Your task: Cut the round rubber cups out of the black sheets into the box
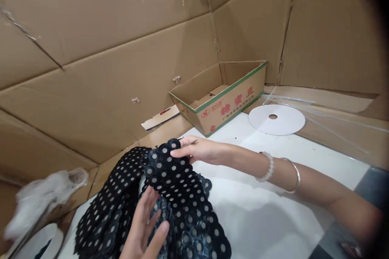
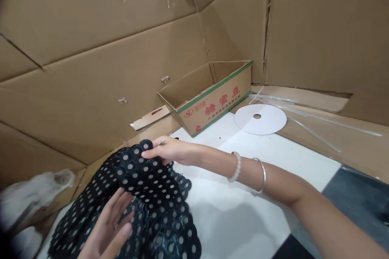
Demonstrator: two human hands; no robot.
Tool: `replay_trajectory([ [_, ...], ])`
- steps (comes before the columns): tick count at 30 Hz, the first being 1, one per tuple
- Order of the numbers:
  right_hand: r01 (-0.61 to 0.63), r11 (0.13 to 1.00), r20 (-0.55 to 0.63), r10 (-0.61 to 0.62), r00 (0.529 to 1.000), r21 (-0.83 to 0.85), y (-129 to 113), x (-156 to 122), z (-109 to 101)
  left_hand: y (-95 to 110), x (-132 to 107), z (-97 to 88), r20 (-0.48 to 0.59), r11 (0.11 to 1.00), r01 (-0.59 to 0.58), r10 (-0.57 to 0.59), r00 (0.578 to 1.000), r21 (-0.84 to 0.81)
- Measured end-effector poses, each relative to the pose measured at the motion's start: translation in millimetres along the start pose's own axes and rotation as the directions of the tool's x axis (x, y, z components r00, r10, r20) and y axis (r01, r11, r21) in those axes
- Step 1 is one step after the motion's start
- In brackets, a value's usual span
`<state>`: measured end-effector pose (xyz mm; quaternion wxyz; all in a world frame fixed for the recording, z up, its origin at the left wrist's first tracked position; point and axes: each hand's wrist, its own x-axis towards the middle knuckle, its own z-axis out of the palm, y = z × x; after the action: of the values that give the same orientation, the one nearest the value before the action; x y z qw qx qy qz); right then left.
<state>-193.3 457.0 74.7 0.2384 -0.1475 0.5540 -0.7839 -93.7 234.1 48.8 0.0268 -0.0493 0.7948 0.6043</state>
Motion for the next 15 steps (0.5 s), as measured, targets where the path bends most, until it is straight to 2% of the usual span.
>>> replay_trajectory([
  [3, 0.020, 1.000, 0.028, -0.020, 0.999, 0.023, -2.1, -2.8, -0.3, 34.2, 11.6, 10.8, -0.088, 0.992, -0.113, 0.108, 0.990, -0.049],
  [6, 0.044, 0.995, 0.052, -0.049, 0.997, 0.091, -6.4, -8.9, 2.7, 65.0, 18.5, 21.1, -0.017, 0.959, -0.251, 0.251, 0.968, -0.133],
  [9, 0.038, 0.989, 0.059, -0.047, 0.997, 0.146, -18.5, -17.7, 8.9, 88.6, 16.4, 23.8, -0.032, 0.938, -0.335, 0.334, 0.942, -0.092],
  [11, 0.090, 0.993, 0.065, -0.095, 0.993, 0.078, -33.7, -25.4, 14.1, 98.9, 13.0, 20.2, -0.038, 0.939, -0.326, 0.324, 0.945, -0.107],
  [13, 0.237, 0.967, 0.045, -0.234, 0.971, -0.089, -52.9, -34.0, 19.9, 105.4, 10.0, 13.8, 0.000, 0.941, -0.264, 0.270, 0.963, -0.213],
  [15, 0.413, 0.883, -0.031, -0.430, 0.902, -0.225, -71.4, -42.2, 26.1, 108.6, 7.3, 6.4, 0.024, 0.926, -0.200, 0.219, 0.975, -0.320],
])
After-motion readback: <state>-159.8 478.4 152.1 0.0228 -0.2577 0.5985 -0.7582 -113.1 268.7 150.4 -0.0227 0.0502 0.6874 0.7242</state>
